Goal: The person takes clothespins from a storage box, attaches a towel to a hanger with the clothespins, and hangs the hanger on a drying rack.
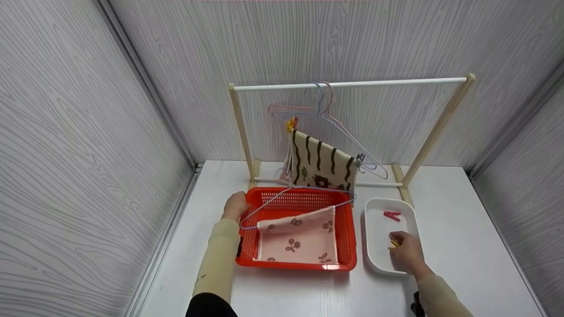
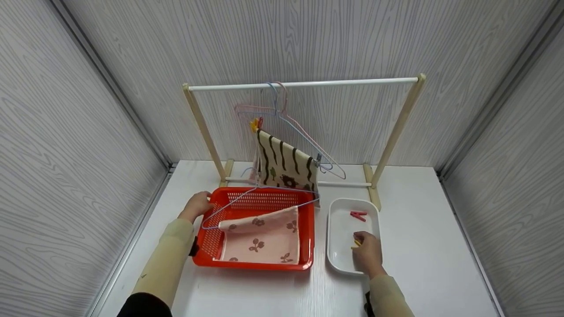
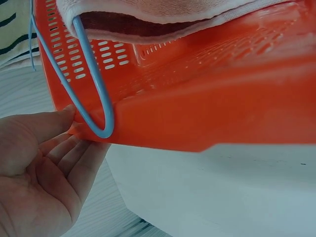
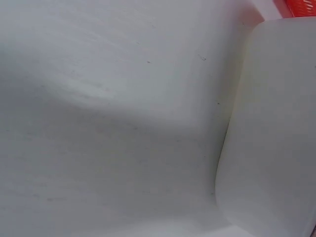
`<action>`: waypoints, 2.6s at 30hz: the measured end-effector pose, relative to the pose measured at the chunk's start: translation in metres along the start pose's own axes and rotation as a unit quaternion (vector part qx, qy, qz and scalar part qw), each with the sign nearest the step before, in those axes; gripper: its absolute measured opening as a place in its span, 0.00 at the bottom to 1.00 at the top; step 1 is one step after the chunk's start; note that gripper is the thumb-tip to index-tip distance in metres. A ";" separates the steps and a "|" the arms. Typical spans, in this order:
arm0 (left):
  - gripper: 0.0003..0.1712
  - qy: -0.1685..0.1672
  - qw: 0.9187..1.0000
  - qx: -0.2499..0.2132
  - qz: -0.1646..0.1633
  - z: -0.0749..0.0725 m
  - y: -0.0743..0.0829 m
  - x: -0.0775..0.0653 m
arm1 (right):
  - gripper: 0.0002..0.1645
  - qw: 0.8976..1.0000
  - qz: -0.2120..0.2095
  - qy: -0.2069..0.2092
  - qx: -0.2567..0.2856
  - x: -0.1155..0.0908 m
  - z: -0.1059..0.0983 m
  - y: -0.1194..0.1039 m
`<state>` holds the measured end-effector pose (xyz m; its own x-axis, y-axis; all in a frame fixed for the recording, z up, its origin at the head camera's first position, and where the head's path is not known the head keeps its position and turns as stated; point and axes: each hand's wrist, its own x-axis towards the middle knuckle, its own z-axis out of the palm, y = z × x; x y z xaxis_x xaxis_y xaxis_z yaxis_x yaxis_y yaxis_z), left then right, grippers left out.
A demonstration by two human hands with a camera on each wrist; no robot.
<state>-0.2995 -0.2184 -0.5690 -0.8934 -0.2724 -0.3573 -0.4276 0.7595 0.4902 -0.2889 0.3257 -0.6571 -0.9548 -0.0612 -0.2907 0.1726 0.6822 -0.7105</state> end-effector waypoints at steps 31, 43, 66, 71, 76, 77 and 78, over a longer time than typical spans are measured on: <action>0.21 0.007 1.000 -0.025 -0.006 0.001 -0.001 -0.001 | 0.32 0.981 0.017 -0.075 0.176 0.008 -0.005 0.002; 0.20 0.008 0.999 -0.036 -0.013 0.000 0.000 -0.001 | 0.36 0.972 0.056 -0.105 0.201 0.004 -0.013 -0.006; 0.19 0.017 0.999 -0.034 -0.024 0.003 0.002 -0.004 | 0.35 0.944 0.021 -0.143 0.297 -0.001 -0.025 -0.024; 0.21 0.011 0.999 -0.044 -0.020 0.002 0.000 -0.003 | 0.33 0.932 0.027 -0.150 0.328 -0.001 -0.028 -0.028; 0.25 0.001 0.998 -0.055 -0.015 -0.002 -0.002 -0.001 | 0.31 0.928 0.020 -0.161 0.337 -0.002 -0.033 -0.037; 0.25 -0.001 0.998 -0.054 -0.014 -0.003 -0.002 -0.001 | 0.30 0.927 0.020 -0.160 0.338 -0.003 -0.034 -0.039; 0.25 -0.004 0.998 -0.054 -0.015 -0.004 -0.002 -0.001 | 0.27 0.926 0.019 -0.160 0.340 -0.003 -0.035 -0.041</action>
<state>-0.2978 -0.2222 -0.5665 -0.8791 -0.2894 -0.3788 -0.4669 0.6830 0.5617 -0.3012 0.3232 -0.6051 -0.8429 -0.3346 -0.4215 0.4208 0.0784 -0.9038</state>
